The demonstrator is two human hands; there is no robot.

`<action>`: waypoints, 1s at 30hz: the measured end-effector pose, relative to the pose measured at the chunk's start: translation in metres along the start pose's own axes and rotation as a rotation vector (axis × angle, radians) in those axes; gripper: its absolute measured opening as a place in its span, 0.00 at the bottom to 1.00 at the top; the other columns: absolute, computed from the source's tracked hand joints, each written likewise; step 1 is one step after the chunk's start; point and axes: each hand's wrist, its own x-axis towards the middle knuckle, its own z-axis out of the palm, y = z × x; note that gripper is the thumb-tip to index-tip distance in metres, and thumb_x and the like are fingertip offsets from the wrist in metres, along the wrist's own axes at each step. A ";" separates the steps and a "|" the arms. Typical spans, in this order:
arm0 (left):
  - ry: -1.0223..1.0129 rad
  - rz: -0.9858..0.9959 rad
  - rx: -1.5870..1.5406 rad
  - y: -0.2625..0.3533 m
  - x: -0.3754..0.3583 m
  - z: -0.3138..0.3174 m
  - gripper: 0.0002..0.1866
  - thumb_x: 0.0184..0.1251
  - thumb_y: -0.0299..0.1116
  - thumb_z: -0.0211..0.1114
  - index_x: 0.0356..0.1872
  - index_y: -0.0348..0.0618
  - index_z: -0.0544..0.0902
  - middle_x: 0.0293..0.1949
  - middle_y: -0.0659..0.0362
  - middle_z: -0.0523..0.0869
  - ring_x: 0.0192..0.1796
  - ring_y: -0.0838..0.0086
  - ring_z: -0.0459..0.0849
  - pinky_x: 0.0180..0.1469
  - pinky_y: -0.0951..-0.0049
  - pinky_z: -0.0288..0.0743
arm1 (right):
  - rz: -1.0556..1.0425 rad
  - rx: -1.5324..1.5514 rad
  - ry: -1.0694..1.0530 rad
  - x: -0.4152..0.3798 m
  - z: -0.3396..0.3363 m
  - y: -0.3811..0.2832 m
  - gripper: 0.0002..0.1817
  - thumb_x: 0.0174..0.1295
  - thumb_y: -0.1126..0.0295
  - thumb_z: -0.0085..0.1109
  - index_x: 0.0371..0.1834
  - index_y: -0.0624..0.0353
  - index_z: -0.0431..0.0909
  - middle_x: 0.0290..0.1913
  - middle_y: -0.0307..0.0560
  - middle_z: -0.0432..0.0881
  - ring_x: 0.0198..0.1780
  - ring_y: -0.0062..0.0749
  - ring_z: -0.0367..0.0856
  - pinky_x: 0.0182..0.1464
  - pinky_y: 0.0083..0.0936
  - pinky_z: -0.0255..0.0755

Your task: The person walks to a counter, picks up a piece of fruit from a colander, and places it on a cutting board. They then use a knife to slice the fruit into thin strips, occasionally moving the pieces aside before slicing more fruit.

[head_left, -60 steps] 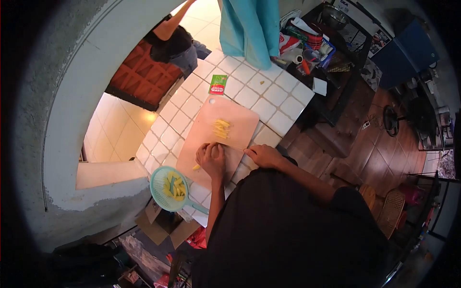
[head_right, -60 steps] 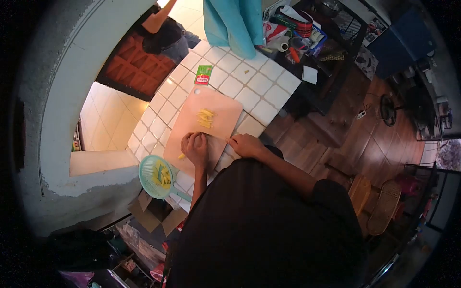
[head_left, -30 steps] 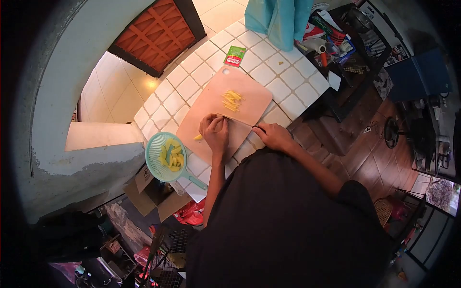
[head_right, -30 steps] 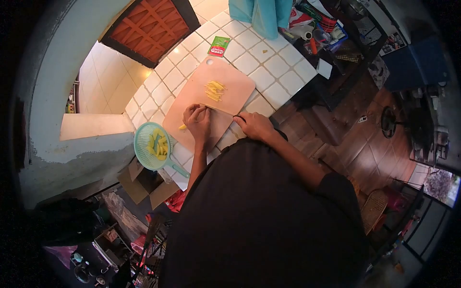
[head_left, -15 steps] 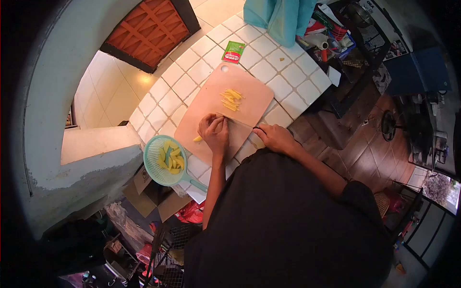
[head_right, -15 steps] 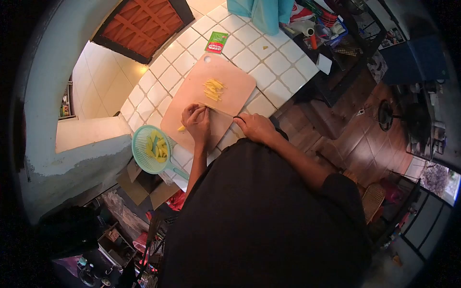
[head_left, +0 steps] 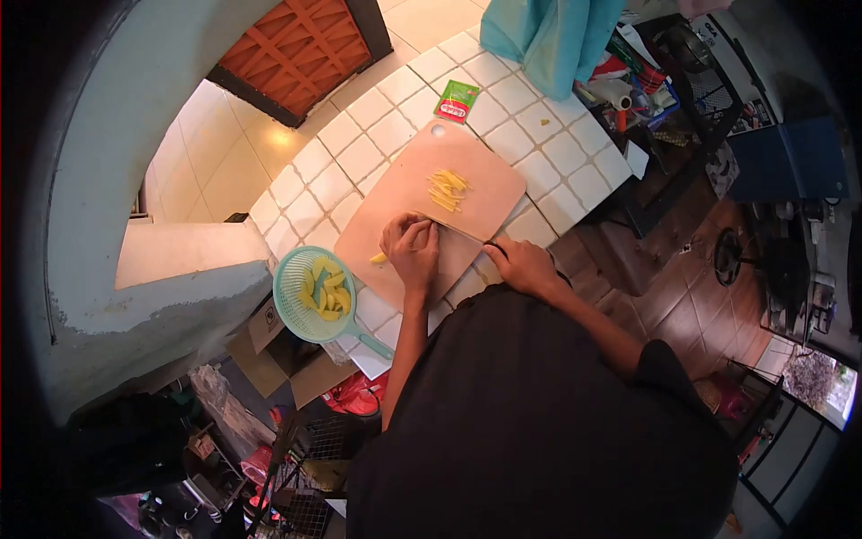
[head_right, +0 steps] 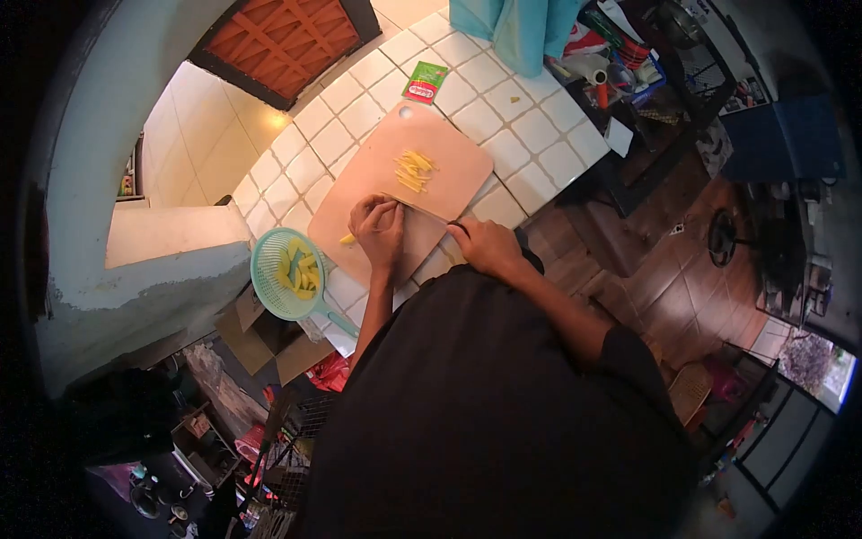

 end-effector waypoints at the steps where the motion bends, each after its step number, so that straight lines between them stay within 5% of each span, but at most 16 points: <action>1: 0.006 -0.001 0.001 0.001 0.000 0.000 0.05 0.55 0.30 0.78 0.32 0.46 0.92 0.45 0.62 0.85 0.54 0.67 0.81 0.63 0.63 0.65 | 0.028 -0.015 0.015 -0.003 -0.004 0.002 0.28 0.76 0.41 0.47 0.47 0.55 0.84 0.37 0.64 0.88 0.42 0.63 0.87 0.45 0.55 0.79; 10: -0.014 0.013 0.046 0.009 0.001 0.000 0.09 0.60 0.31 0.74 0.41 0.46 0.90 0.50 0.58 0.84 0.60 0.62 0.79 0.67 0.59 0.64 | -0.098 0.003 0.307 -0.001 -0.008 0.013 0.23 0.69 0.45 0.62 0.46 0.56 0.83 0.35 0.58 0.88 0.38 0.57 0.88 0.40 0.49 0.80; 13: -0.011 0.130 -0.007 0.018 0.000 -0.002 0.12 0.64 0.31 0.68 0.48 0.47 0.87 0.56 0.53 0.83 0.65 0.56 0.77 0.70 0.55 0.63 | -0.164 -0.014 0.352 -0.003 -0.008 0.015 0.22 0.68 0.46 0.64 0.46 0.56 0.84 0.36 0.55 0.88 0.37 0.54 0.89 0.40 0.47 0.80; 15: -0.174 0.242 0.092 0.017 -0.002 -0.003 0.18 0.67 0.33 0.65 0.58 0.47 0.84 0.68 0.47 0.76 0.74 0.50 0.69 0.74 0.53 0.59 | -0.173 -0.038 0.362 -0.004 -0.007 0.018 0.22 0.68 0.46 0.64 0.46 0.56 0.84 0.36 0.55 0.87 0.37 0.54 0.89 0.41 0.46 0.80; 21: -0.186 0.269 0.259 0.027 0.003 -0.005 0.24 0.68 0.34 0.62 0.65 0.44 0.81 0.79 0.45 0.64 0.81 0.47 0.59 0.79 0.51 0.52 | -0.166 -0.077 0.371 -0.003 -0.009 0.017 0.23 0.68 0.46 0.64 0.47 0.56 0.84 0.35 0.53 0.87 0.37 0.53 0.89 0.41 0.46 0.81; 26: -0.060 0.127 0.162 0.013 0.000 0.002 0.24 0.66 0.33 0.65 0.63 0.44 0.81 0.76 0.45 0.68 0.81 0.47 0.60 0.78 0.49 0.53 | -0.075 0.014 0.358 0.000 -0.005 0.018 0.21 0.69 0.48 0.64 0.43 0.57 0.84 0.30 0.55 0.86 0.38 0.55 0.88 0.39 0.46 0.80; 30: -0.015 0.092 0.132 0.004 -0.002 0.004 0.21 0.64 0.31 0.67 0.58 0.42 0.81 0.70 0.45 0.75 0.79 0.48 0.64 0.76 0.50 0.58 | -0.014 0.397 0.212 0.016 0.013 0.042 0.25 0.75 0.47 0.56 0.41 0.61 0.83 0.30 0.52 0.87 0.31 0.44 0.86 0.37 0.42 0.76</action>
